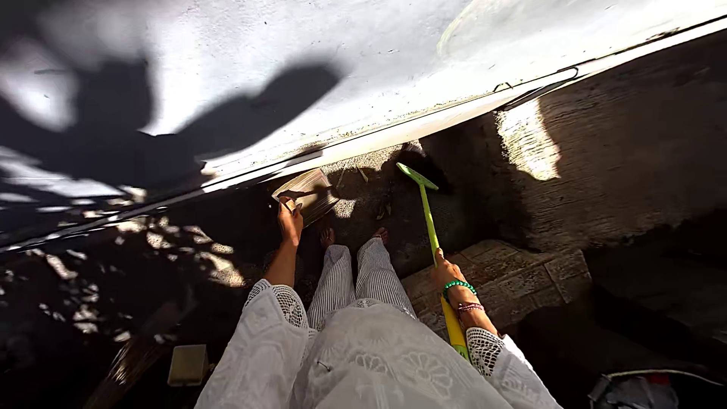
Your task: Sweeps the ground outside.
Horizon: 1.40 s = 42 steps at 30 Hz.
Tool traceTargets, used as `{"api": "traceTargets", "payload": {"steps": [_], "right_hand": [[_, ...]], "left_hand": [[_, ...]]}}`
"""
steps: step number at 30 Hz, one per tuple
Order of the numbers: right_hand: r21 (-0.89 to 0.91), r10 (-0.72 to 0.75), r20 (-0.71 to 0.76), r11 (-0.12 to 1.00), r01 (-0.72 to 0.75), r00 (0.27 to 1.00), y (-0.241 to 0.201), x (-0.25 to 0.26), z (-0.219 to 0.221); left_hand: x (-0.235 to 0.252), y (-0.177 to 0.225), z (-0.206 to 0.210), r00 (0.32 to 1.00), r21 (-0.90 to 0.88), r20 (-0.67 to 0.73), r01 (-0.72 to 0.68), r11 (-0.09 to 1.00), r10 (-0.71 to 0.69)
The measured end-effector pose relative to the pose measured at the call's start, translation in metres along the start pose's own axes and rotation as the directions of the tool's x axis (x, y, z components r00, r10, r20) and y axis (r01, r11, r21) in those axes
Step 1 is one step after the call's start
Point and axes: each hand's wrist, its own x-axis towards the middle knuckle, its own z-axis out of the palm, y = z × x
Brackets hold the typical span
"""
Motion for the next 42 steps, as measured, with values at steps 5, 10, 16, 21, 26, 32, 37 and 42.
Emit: {"api": "traceTargets", "payload": {"steps": [5, 10, 16, 21, 26, 32, 37, 42], "right_hand": [[-0.032, -0.084, 0.159, 0.995, 0.090, 0.984, -0.031, -0.024, 0.041], [0.162, -0.226, 0.132, 0.966, 0.203, 0.965, 0.019, -0.080, 0.050], [0.553, -0.022, 0.092, 0.832, -0.033, 0.996, 0.098, -0.172, 0.106], [0.624, 0.183, 0.111, 0.752, -0.212, 0.977, 0.047, -0.131, 0.157], [0.848, -0.008, 0.224, 0.494, -0.191, 0.975, -0.076, -0.079, 0.180], [0.944, -0.129, 0.184, 0.301, -0.138, 0.975, -0.072, -0.146, 0.194], [0.808, 0.115, 0.084, 0.573, -0.135, 0.990, -0.047, -0.173, 0.180], [0.687, 0.087, 0.073, 0.717, -0.113, 0.994, -0.092, -0.062, 0.185]], "left_hand": [[0.016, 0.004, 0.007, 0.995, 0.116, 0.029, -0.096, 0.989, 0.093], [0.026, 0.000, 0.002, 0.988, 0.132, 0.078, -0.140, 0.981, 0.131], [0.033, -0.014, -0.024, 0.973, 0.189, 0.201, -0.149, 0.971, 0.110], [0.057, -0.033, -0.042, 0.924, 0.186, 0.324, -0.274, 0.944, 0.205], [0.067, -0.039, -0.056, 0.899, 0.207, 0.393, -0.293, 0.933, 0.195], [0.065, -0.054, -0.061, 0.902, 0.220, 0.397, -0.272, 0.937, 0.169], [0.073, -0.054, -0.077, 0.906, 0.316, 0.421, -0.178, 0.932, 0.030], [0.072, -0.045, -0.077, 0.876, 0.287, 0.479, -0.221, 0.932, 0.060]]}}
